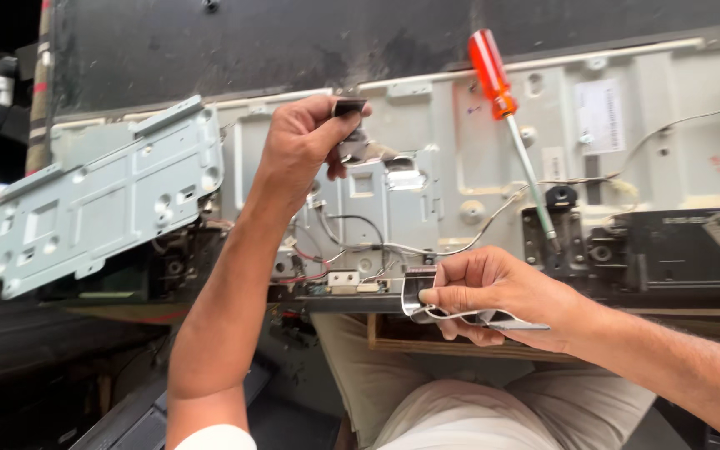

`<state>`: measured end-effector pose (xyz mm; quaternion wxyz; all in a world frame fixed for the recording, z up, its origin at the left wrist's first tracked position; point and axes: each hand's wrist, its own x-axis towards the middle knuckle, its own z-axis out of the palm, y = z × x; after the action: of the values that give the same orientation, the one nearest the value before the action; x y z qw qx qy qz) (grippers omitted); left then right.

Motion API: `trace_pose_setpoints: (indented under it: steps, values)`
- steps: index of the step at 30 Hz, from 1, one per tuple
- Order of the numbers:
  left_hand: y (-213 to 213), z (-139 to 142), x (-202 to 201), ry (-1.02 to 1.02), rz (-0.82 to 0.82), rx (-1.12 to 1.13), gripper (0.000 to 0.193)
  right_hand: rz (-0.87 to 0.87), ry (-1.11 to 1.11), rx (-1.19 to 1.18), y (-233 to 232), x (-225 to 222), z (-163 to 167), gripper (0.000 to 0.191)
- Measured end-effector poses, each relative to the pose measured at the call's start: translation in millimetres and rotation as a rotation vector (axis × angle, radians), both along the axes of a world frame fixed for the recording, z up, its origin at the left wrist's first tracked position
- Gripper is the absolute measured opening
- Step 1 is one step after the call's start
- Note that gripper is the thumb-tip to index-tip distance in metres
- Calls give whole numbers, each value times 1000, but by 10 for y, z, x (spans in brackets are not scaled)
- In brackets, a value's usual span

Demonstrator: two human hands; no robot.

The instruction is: The person works on the opened back of a television, bending and fitting a metal bracket onto the chassis, then positioning the main circuit board and securing it. They use a screwdriver to drive screws, connect cables to the board, and reposition the television on the work surface.

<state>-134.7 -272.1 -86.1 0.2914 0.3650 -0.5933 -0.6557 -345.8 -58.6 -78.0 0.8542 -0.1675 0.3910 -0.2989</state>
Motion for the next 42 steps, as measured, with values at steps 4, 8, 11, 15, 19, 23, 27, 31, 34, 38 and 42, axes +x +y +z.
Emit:
trace_pose_setpoints:
  steps: [4,8,11,15,19,23,27,31,34,38,42]
  values:
    - [-9,-5,8,23,-23,-18,16,-1,33,-8,-39,87,-126,19]
    - [-7,0,3,14,-18,-17,16,-4,14,-3,-36,80,-186,20]
    - [2,4,1,6,-18,-19,17,-4,7,2,-31,77,-208,19]
    - [9,11,-8,-2,-12,-13,17,-6,-19,-3,-30,71,-210,20]
    - [14,17,-19,-9,-9,-2,16,-11,-50,-10,-38,71,-189,22]
    - [20,9,-17,-33,-2,-18,15,0,-17,-40,-41,78,-154,23]
    - [7,-3,-16,-33,-17,-20,14,87,282,-214,-32,-177,-43,27]
    - [-12,-7,-21,-45,-21,72,18,-181,873,-443,-134,-982,145,29]
    - [-1,4,-12,-57,-70,97,22,-245,1354,-708,-425,-1609,145,16]
    - [36,28,-6,-55,-106,139,24,-336,1559,-666,-701,-2116,-124,16]
    - [71,39,-21,-102,-111,169,23,-336,1614,-660,-828,-2385,-480,16]
